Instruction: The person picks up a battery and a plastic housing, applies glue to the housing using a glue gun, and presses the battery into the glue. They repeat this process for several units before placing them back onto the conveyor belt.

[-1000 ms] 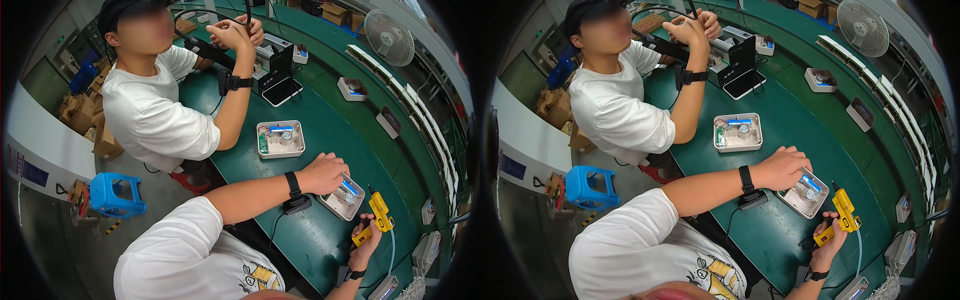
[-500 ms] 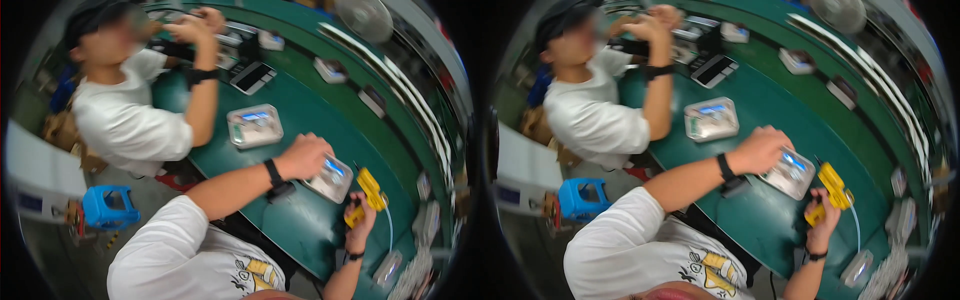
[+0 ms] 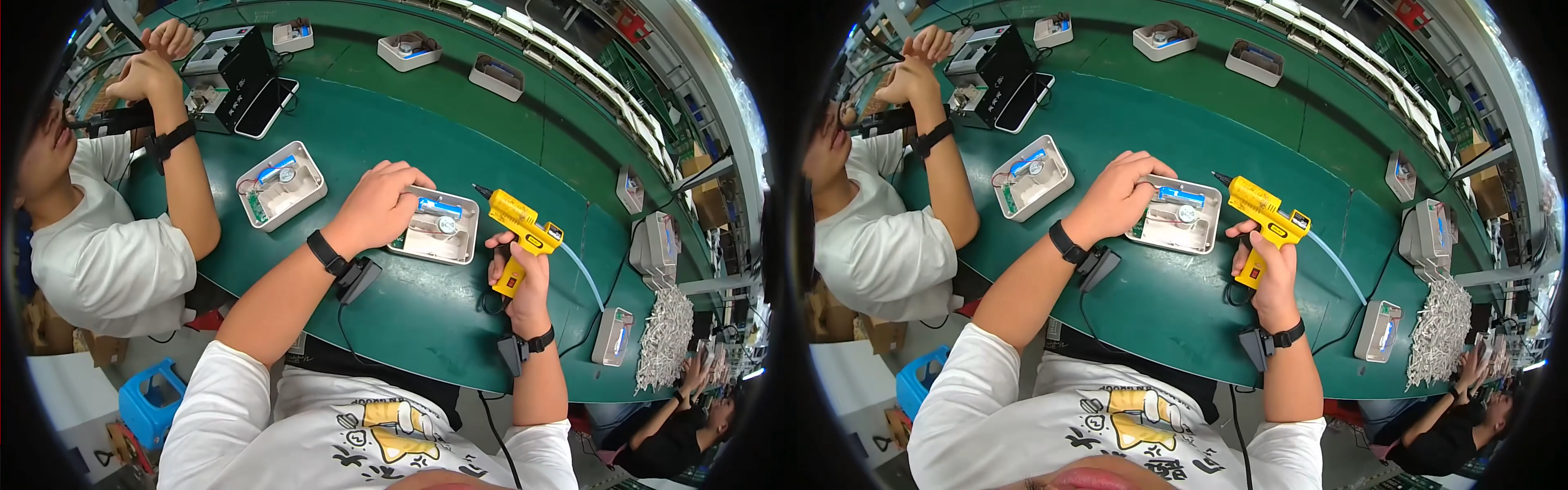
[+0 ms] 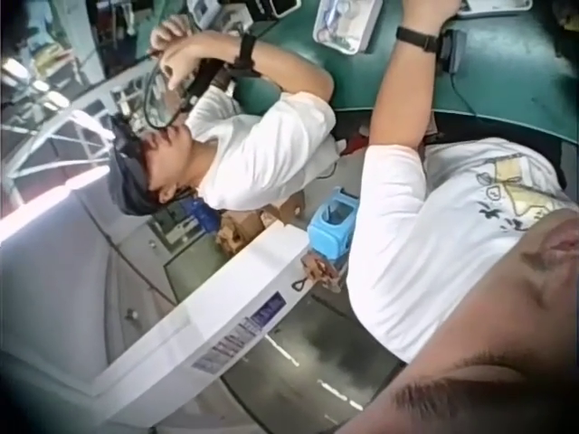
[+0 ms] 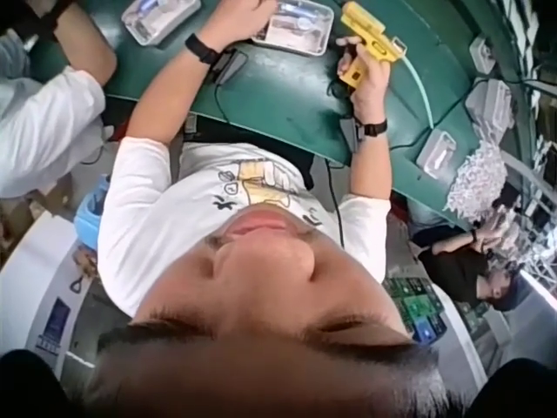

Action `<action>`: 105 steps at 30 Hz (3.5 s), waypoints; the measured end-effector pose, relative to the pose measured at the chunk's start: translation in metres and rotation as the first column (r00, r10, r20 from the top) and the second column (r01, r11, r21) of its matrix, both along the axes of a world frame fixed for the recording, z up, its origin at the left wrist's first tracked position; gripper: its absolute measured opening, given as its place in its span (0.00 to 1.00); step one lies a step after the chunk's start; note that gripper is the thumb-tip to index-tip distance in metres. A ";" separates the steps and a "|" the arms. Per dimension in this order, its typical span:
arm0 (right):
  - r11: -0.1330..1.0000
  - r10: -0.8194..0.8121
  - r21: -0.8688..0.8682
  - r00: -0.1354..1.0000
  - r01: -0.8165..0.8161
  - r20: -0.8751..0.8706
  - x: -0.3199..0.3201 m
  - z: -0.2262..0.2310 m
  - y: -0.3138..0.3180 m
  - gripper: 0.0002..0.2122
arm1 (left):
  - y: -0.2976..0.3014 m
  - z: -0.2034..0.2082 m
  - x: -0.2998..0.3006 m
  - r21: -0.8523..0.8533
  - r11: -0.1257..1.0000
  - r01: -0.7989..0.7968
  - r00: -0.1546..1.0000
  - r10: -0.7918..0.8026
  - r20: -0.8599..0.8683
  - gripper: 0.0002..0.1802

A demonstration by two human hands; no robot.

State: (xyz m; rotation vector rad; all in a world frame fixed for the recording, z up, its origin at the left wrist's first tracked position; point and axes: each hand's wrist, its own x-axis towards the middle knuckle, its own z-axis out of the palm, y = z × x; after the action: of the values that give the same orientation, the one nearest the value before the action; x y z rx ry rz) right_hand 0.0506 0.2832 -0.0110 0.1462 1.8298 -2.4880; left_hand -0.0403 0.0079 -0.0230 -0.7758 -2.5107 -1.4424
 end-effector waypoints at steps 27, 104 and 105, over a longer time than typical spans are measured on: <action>0.996 0.035 -0.077 0.993 -0.043 -0.112 -0.001 -0.006 -0.001 0.10 | 0.000 0.033 0.016 0.305 0.952 -0.027 0.966 0.103 -0.236 0.04; 0.904 -0.118 -0.408 0.992 0.129 0.053 -0.008 -0.010 0.006 0.10 | -0.247 -0.051 0.322 -0.433 0.532 -0.728 0.641 0.752 -0.153 0.10; 0.903 -0.117 -0.410 0.992 0.128 0.052 -0.008 -0.011 0.006 0.11 | -0.245 -0.051 0.320 -0.434 0.533 -0.726 0.642 0.751 -0.152 0.10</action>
State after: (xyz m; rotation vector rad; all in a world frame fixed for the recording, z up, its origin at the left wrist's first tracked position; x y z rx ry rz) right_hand 0.0424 0.2891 -0.0220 0.2801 1.2756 -2.8761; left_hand 0.2800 -0.2368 -0.0736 0.3458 -2.6944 -0.5638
